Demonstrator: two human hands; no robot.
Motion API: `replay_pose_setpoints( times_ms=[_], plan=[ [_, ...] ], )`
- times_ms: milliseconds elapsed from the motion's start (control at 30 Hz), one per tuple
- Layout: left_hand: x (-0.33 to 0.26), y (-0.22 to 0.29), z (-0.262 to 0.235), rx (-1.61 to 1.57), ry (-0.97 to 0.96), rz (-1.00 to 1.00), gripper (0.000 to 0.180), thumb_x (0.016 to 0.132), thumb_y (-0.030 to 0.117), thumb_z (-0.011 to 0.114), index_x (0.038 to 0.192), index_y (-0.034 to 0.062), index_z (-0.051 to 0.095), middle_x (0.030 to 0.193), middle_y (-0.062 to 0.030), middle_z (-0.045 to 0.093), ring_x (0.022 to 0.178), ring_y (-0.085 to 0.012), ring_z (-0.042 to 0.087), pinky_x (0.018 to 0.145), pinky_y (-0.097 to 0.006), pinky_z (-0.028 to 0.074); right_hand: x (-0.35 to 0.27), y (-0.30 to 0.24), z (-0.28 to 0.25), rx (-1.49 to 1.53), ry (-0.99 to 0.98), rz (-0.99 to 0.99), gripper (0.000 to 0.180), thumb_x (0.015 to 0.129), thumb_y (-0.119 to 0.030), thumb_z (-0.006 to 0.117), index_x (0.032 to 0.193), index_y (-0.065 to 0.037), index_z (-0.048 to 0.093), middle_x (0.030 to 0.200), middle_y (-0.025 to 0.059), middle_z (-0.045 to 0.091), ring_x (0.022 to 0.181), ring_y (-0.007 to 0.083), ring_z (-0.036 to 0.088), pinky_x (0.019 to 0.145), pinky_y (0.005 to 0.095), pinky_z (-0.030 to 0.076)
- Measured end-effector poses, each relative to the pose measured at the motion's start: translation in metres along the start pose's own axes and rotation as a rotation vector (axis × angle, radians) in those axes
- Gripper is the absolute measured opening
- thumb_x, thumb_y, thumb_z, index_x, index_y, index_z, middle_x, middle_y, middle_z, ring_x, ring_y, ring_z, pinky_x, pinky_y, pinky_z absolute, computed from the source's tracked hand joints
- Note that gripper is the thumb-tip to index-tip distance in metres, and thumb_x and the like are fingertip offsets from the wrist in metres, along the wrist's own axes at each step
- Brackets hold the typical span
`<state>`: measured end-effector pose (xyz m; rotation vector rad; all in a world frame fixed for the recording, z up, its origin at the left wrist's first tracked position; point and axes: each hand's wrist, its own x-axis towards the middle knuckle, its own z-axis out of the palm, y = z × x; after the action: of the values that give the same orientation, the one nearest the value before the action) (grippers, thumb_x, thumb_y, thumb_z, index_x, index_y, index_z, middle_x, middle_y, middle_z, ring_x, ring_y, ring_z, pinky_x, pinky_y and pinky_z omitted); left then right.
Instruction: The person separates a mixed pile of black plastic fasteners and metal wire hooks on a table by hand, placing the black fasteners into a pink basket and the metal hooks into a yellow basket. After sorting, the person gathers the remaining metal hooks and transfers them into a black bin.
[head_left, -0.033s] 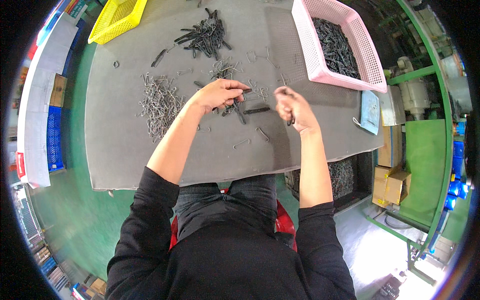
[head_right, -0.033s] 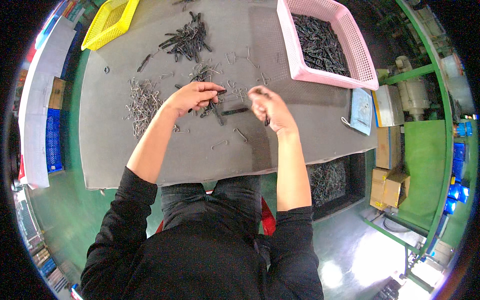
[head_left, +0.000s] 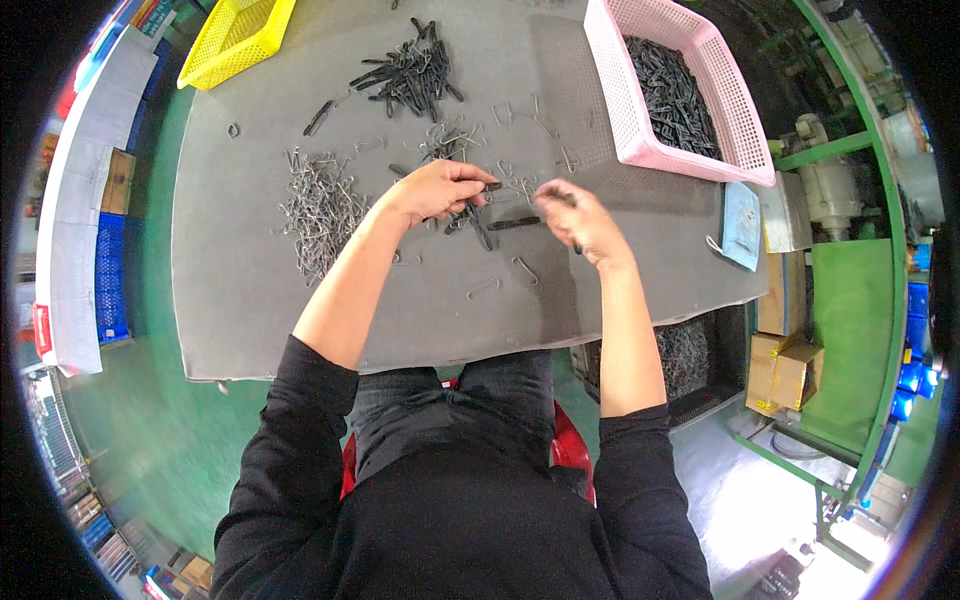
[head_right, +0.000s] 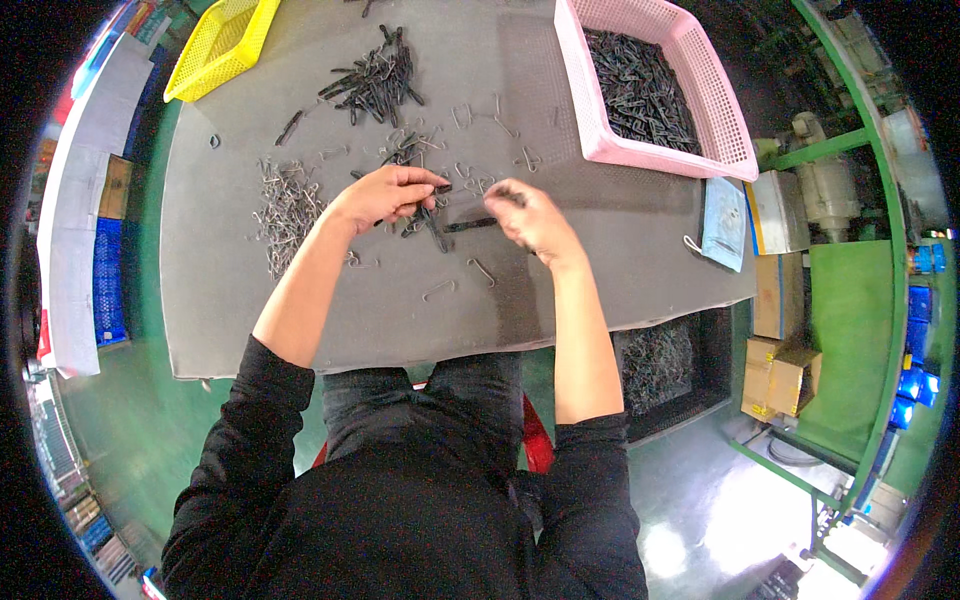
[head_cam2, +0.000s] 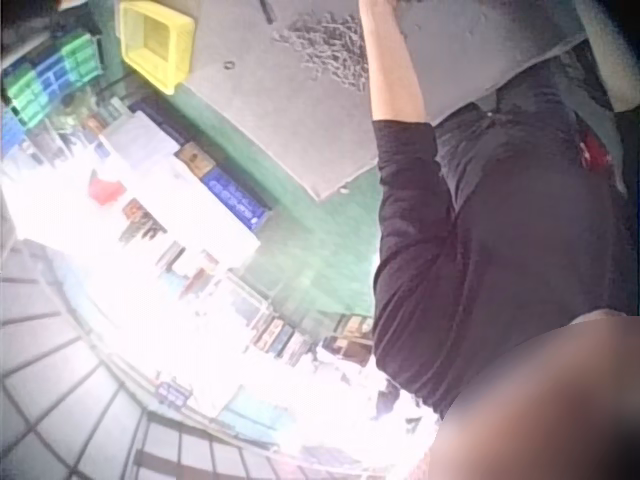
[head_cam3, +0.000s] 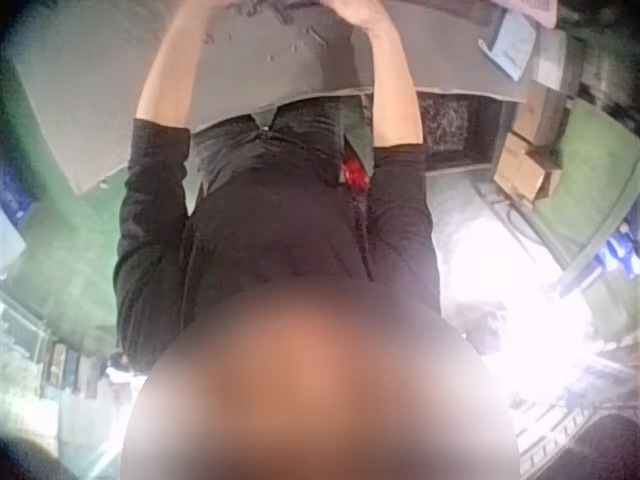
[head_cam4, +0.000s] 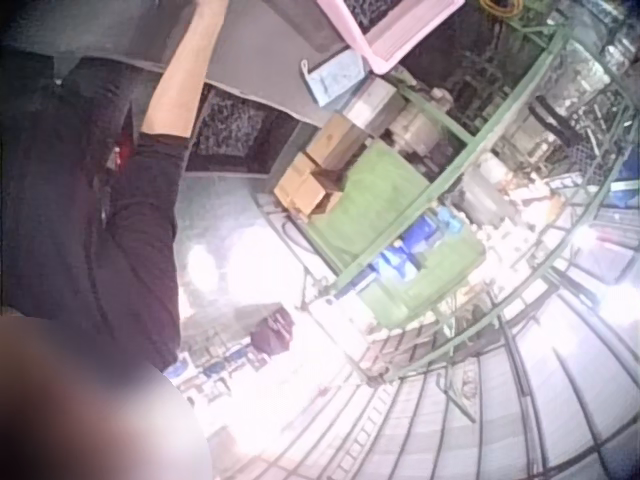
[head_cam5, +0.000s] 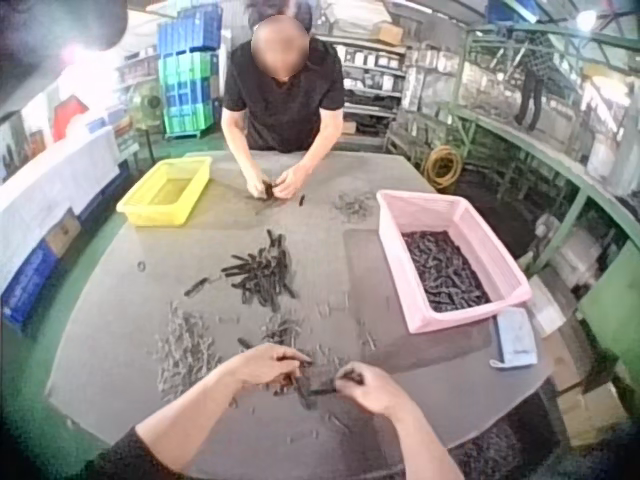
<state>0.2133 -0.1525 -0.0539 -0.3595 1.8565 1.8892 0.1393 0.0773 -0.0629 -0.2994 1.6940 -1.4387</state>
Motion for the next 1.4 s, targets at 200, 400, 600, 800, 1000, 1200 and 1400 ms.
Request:
replay_pose_setpoints(
  times_ms=[200, 400, 600, 800, 1000, 1200, 1400],
  plan=[
    [-0.001, 0.004, -0.009, -0.013, 0.027, -0.025, 0.028, 0.087, 0.015, 0.049, 0.113, 0.0059, 0.055, 0.079, 0.0026, 0.054, 0.053, -0.0021, 0.035, 0.043, -0.016, 0.027, 0.000, -0.006, 0.029, -1.104, 0.077, -0.093, 0.025, 0.071, -0.021, 0.067, 0.090, -0.006, 0.060, 0.086, 0.0153, 0.063, 0.086, 0.0322, 0.060, 0.073, 0.0420, 0.047],
    [-0.001, 0.010, -0.014, -0.263, 0.019, -0.011, 0.026, 0.089, 0.023, 0.051, 0.104, 0.0037, 0.057, 0.073, 0.0054, 0.049, 0.053, 0.0005, 0.034, 0.040, -0.013, 0.022, -0.023, -0.063, -0.005, -1.042, 0.318, -0.210, 0.028, 0.074, -0.029, 0.063, 0.091, -0.006, 0.061, 0.086, 0.0150, 0.063, 0.085, 0.0297, 0.060, 0.075, 0.0409, 0.046],
    [-0.005, 0.017, -0.013, -0.340, -0.014, 0.035, 0.023, 0.090, 0.024, 0.052, 0.099, 0.0027, 0.054, 0.071, 0.0054, 0.046, 0.053, -0.0002, 0.033, 0.039, -0.012, 0.023, -0.011, -0.138, -0.113, -1.216, 0.977, -0.479, 0.030, 0.076, -0.031, 0.062, 0.094, -0.007, 0.060, 0.088, 0.0144, 0.064, 0.083, 0.0301, 0.061, 0.076, 0.0402, 0.046],
    [-0.018, 0.018, -0.015, -0.589, -0.040, 0.110, 0.020, 0.090, 0.024, 0.052, 0.095, 0.0048, 0.054, 0.069, 0.0051, 0.045, 0.052, -0.0008, 0.033, 0.040, -0.013, 0.023, 0.008, -0.128, -0.056, -1.189, 0.894, -0.798, 0.041, 0.077, -0.026, 0.063, 0.113, -0.012, 0.049, 0.102, 0.0113, 0.055, 0.093, 0.0294, 0.056, 0.076, 0.0403, 0.046],
    [-0.029, 0.020, -0.016, -0.656, -0.017, 0.168, 0.016, 0.090, 0.023, 0.052, 0.092, 0.0078, 0.056, 0.067, 0.0053, 0.046, 0.052, -0.0007, 0.032, 0.040, -0.014, 0.021, 0.027, -0.061, 0.078, -0.550, 0.130, -0.351, 0.030, 0.083, -0.030, 0.056, 0.086, -0.001, 0.060, 0.078, 0.0143, 0.064, 0.072, 0.0233, 0.063, 0.062, 0.0357, 0.047],
    [-0.039, 0.013, -0.011, -0.233, 0.304, 0.436, 0.017, 0.089, 0.016, 0.049, 0.100, 0.0068, 0.060, 0.068, 0.0035, 0.052, 0.057, -0.0031, 0.041, 0.051, -0.017, 0.035, 0.026, -0.060, 0.095, 0.231, -0.003, -0.029, 0.017, 0.085, -0.017, 0.053, 0.078, -0.003, 0.059, 0.065, 0.0014, 0.055, 0.052, 0.0066, 0.047, 0.046, 0.0195, 0.035],
    [-0.039, -0.007, -0.001, 0.120, 0.617, 0.709, 0.020, 0.091, 0.010, 0.044, 0.101, 0.0048, 0.059, 0.070, 0.0044, 0.046, 0.062, -0.0041, 0.039, 0.058, -0.019, 0.036, 0.042, -0.057, 0.100, 0.249, 0.211, -0.013, 0.017, 0.083, -0.018, 0.054, 0.078, -0.003, 0.060, 0.066, 0.0003, 0.054, 0.053, 0.0065, 0.047, 0.044, 0.0200, 0.032]
  ],
)
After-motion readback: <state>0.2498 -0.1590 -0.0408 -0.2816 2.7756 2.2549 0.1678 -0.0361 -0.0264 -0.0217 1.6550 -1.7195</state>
